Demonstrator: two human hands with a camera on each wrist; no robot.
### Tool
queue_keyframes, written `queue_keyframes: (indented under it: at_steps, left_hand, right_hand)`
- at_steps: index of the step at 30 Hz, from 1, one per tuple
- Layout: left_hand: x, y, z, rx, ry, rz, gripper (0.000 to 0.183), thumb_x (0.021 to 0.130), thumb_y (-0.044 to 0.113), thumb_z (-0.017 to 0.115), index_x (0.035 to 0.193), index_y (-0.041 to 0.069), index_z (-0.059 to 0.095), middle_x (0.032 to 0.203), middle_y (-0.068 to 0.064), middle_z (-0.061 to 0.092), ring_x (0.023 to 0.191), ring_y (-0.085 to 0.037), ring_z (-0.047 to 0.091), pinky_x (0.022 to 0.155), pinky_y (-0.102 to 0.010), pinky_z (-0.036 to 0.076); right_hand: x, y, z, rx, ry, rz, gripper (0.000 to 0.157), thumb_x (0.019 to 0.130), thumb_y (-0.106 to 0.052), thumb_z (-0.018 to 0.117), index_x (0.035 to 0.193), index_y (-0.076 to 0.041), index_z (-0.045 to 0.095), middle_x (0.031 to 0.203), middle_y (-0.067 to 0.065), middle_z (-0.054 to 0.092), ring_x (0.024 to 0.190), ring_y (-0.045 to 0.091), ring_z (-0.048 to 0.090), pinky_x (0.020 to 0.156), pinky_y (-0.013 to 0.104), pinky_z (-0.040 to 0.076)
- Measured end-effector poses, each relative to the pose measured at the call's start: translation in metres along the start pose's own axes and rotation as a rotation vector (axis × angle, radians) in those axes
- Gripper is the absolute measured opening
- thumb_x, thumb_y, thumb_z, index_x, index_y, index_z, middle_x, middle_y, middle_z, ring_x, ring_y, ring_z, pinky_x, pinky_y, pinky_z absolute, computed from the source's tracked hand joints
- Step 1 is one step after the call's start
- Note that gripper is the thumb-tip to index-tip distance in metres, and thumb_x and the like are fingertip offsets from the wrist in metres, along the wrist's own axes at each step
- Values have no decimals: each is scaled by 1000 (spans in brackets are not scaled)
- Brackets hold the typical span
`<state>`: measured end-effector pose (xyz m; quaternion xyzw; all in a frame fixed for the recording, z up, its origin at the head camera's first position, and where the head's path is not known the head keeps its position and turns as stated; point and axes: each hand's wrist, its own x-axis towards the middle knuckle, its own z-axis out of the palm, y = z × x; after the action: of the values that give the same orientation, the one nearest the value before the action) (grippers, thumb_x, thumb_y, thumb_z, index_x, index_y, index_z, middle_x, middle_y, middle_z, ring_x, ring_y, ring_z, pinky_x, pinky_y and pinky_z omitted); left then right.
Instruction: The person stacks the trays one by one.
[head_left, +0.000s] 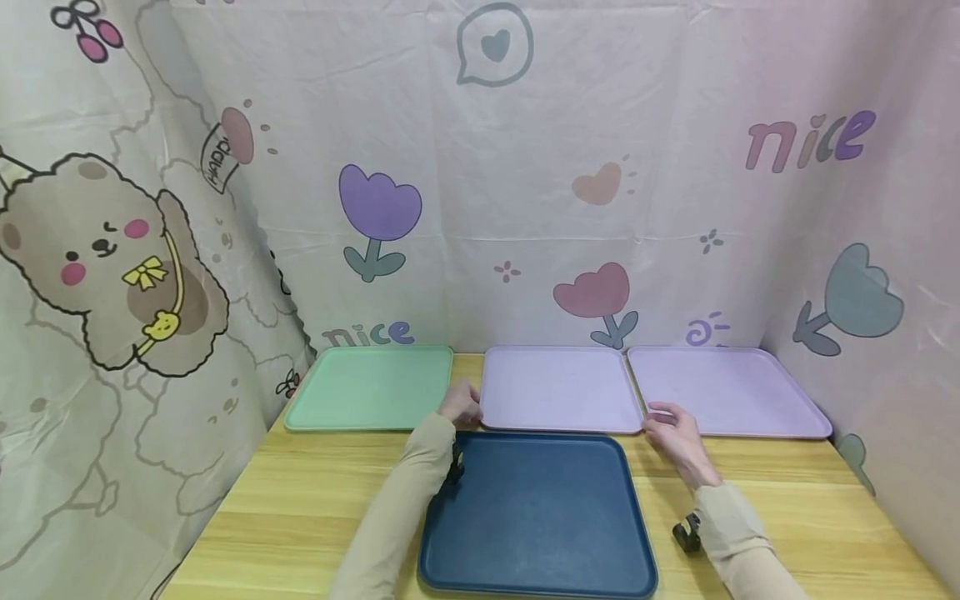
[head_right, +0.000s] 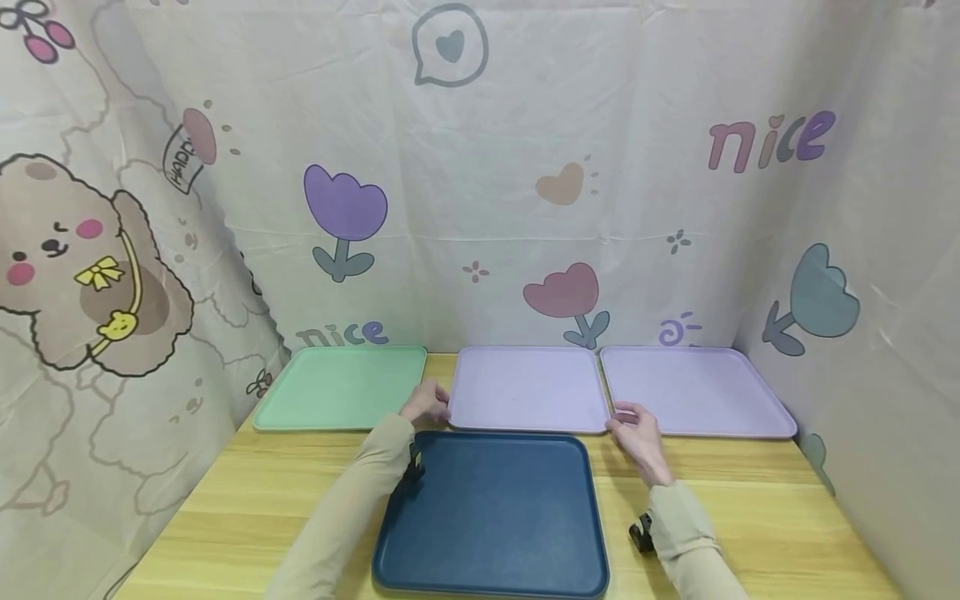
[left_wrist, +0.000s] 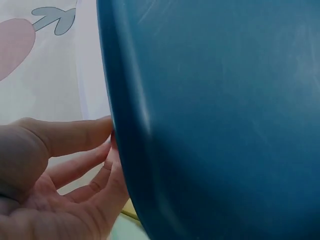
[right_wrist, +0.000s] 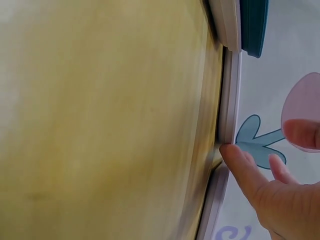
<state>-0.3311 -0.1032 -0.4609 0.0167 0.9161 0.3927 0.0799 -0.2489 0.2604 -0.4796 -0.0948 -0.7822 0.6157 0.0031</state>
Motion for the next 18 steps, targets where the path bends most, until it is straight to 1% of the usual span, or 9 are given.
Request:
queue_keyframes:
  at_steps: [3, 5, 6, 9, 12, 14, 16, 17, 18]
  left_hand:
    - [1, -3, -2, 41, -5, -13, 10, 75, -15, 69, 77, -6, 66, 79, -17, 70, 61, -20, 65, 54, -26, 56]
    - [1, -4, -3, 42, -8, -29, 15, 76, -15, 69, 74, -2, 62, 76, -12, 65, 62, -20, 64, 53, -25, 55]
    - [1, -5, -4, 53, -12, -33, 19, 77, -15, 68, 70, 0, 58, 71, -9, 60, 60, -19, 60, 51, -24, 51]
    - [3, -8, -7, 120, -13, -20, 34, 77, -12, 68, 63, 8, 44, 62, -1, 42, 58, -15, 42, 49, -22, 35]
    - [6, -13, -10, 169, -16, 8, 44, 76, -10, 67, 62, 12, 32, 60, 1, 27, 58, -15, 28, 52, -25, 23]
    - [7, -15, -12, 153, -15, 20, 38, 75, -7, 69, 65, 10, 37, 63, 1, 30, 61, -15, 28, 53, -25, 23]
    - [7, -17, -14, 91, -25, 28, 23, 78, -5, 69, 71, 1, 48, 69, -4, 40, 64, -17, 35, 56, -25, 29]
    - [7, -18, -15, 52, -36, 26, 16, 80, -3, 68, 78, -5, 53, 74, -9, 46, 67, -18, 38, 58, -26, 32]
    - [7, -19, -15, 8, -37, 22, 14, 82, -2, 68, 87, -9, 57, 81, -12, 52, 72, -19, 43, 61, -26, 36]
  right_hand:
    - [2, -1, 1, -10, -22, -17, 56, 94, 0, 57, 143, 15, 36, 135, 37, 48, 87, 0, 59, 79, 16, 57]
    - [4, -1, 2, -31, -32, -34, 54, 94, 0, 57, 141, 17, 38, 135, 39, 48, 89, 2, 60, 79, 16, 57]
    - [5, -2, 3, -49, -38, -44, 53, 93, 0, 57, 140, 17, 39, 134, 39, 49, 91, 5, 60, 79, 17, 57]
    - [9, -3, 3, -178, -55, -106, 50, 92, 0, 59, 136, 18, 44, 131, 40, 54, 102, 23, 65, 81, 18, 55]
    - [16, -4, 4, -332, -81, -178, 49, 88, 1, 59, 132, 19, 48, 125, 40, 59, 112, 42, 63, 87, 28, 58]
    - [21, -6, 3, -408, -97, -212, 49, 85, 3, 59, 130, 19, 50, 121, 39, 62, 114, 48, 62, 92, 39, 59]
    - [25, -8, 3, -443, -115, -229, 50, 83, 4, 58, 129, 21, 49, 118, 40, 62, 113, 51, 61, 95, 49, 57]
    - [28, -9, 3, -457, -125, -235, 49, 84, 4, 58, 129, 22, 49, 117, 41, 62, 113, 52, 61, 95, 51, 57]
    - [30, -10, 3, -457, -133, -237, 49, 84, 4, 58, 129, 23, 48, 117, 42, 62, 113, 53, 60, 95, 52, 57]
